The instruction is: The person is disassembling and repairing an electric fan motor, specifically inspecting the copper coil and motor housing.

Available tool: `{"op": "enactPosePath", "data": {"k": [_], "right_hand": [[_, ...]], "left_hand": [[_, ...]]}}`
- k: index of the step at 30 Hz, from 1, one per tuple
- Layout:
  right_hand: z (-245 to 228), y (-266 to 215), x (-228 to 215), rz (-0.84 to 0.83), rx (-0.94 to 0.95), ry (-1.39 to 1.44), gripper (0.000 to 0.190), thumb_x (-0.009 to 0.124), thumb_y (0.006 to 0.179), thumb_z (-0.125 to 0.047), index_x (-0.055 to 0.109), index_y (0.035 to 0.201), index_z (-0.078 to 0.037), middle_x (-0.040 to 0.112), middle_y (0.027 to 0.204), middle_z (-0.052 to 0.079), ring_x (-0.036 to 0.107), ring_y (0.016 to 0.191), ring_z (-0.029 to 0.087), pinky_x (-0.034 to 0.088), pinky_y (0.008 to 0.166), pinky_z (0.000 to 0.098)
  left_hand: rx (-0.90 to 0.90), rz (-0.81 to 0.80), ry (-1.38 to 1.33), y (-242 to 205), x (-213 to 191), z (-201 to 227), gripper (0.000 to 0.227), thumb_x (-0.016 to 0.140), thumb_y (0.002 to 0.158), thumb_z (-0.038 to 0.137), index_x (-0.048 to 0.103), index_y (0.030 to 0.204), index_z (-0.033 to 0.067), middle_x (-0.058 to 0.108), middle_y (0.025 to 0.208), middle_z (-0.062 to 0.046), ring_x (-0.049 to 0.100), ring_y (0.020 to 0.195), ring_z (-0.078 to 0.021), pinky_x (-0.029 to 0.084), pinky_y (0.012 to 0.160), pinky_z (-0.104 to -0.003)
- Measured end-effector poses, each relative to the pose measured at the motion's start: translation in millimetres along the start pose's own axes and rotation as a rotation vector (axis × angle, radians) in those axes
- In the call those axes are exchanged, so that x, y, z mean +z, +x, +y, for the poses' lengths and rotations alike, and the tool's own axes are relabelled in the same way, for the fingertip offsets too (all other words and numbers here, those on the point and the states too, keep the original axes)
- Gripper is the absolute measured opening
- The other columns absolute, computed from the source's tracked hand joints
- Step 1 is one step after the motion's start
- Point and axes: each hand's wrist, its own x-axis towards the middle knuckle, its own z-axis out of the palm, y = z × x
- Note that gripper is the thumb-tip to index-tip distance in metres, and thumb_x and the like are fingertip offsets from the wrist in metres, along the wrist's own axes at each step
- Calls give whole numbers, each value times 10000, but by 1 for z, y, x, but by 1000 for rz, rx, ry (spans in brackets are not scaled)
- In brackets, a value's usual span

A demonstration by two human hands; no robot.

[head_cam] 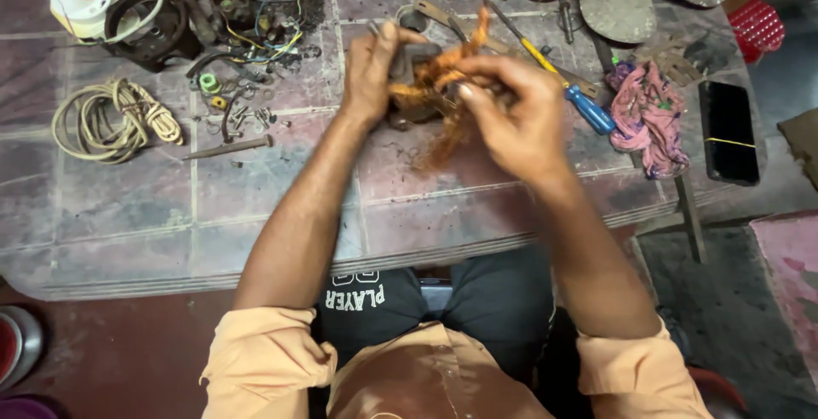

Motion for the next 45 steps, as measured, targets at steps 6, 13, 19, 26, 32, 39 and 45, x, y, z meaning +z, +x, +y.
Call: {"op": "enactPosePath", "data": {"k": [6, 13, 19, 26, 32, 39, 45], "right_hand": [[91, -42, -21, 25, 225, 23, 179, 722, 962, 0, 726, 1141, -6, 723, 948, 25, 637, 803, 52, 534, 715, 227], [27, -25, -21, 157, -62, -395, 193, 725, 919, 45, 720, 1109, 16, 719, 1054, 147, 701, 825, 214, 568, 737, 303], [-29, -4, 23, 15, -368, -384, 617, 878, 895, -230, 607, 1338, 104, 602, 1329, 208, 636, 1204, 360, 540, 1039, 434], [31, 16, 47, -66, -376, -494, 350, 835, 878, -123, 728, 1196, -22, 669, 1120, 121, 639, 1040, 271, 557, 884, 392], [92, 22, 49, 95, -225, -132, 135, 745, 978, -23, 769, 1107, -55, 739, 960, 80, 694, 861, 170, 570, 747, 338], [64, 23, 42, 23, 349, 415, 203, 728, 943, 22, 719, 1146, 33, 715, 931, 74, 670, 751, 59, 531, 593, 181], [34, 9, 31, -65, 13, 387, 315, 719, 924, 68, 704, 1237, 33, 633, 1193, 100, 669, 946, 100, 617, 752, 227]], "left_hand": [[-28, 110, -100, 1, -11, -6, 695, 493, 994, 684, 790, 1018, 56, 777, 857, -64, 712, 751, -141, 573, 751, -346], [-89, 204, 155, 1, -11, -40, 625, 533, 1037, 592, 832, 989, 46, 595, 719, -51, 538, 663, -140, 458, 681, -333], [-75, 122, 51, -3, 0, 9, 513, 545, 991, 520, 792, 1038, 73, 697, 716, -9, 598, 612, -97, 460, 580, -299], [99, 89, 116, -3, -3, 9, 418, 578, 1041, 389, 786, 1034, 26, 725, 793, -31, 634, 727, -106, 508, 664, -302], [56, 38, 133, 0, -4, 4, 358, 577, 957, 304, 798, 1033, 32, 697, 742, -24, 597, 663, -112, 474, 608, -309], [194, 3, 51, 0, -13, -17, 342, 531, 959, 271, 789, 1030, 57, 773, 901, -61, 714, 806, -140, 600, 777, -335], [134, 16, 100, 1, -9, -14, 351, 562, 963, 330, 793, 998, 68, 752, 821, -43, 678, 708, -122, 583, 681, -322]]}}
